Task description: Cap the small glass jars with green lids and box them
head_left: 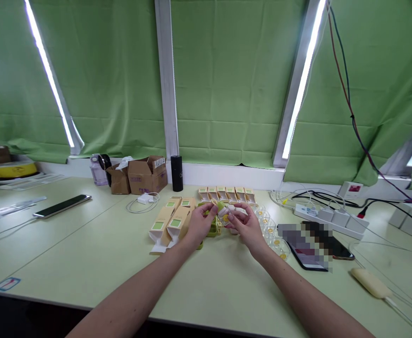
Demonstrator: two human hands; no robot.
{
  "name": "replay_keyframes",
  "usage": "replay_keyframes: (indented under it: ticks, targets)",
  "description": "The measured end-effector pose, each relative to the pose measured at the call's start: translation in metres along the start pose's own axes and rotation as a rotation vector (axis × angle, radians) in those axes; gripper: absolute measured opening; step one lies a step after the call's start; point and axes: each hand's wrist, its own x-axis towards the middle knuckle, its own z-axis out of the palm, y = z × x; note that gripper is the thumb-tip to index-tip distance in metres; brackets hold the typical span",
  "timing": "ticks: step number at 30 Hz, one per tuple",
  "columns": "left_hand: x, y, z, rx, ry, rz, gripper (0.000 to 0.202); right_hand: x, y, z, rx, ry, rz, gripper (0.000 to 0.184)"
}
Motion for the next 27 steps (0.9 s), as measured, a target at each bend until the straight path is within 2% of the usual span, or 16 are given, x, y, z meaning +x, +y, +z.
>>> replay_keyframes:
  ticks: [13, 20, 27]
  targets:
    - [0.0008, -0.0052, 0.0007, -0.005, -0.04, 0.005, 0.06, -0.0004, -0.0012, 0.0002, -0.02, 0.01, -0.009, 0.071]
    - [0.0012, -0.0069, 0.0003, -0.015, -0.079, -0.014, 0.063, -0.0018, -0.0038, -0.003, -0.061, -0.1, -0.018, 0.067]
    - [0.0033, -0.0069, -0.0009, 0.033, -0.056, -0.022, 0.063, -0.0053, -0.008, -0.0049, -0.153, -0.197, -0.066, 0.057]
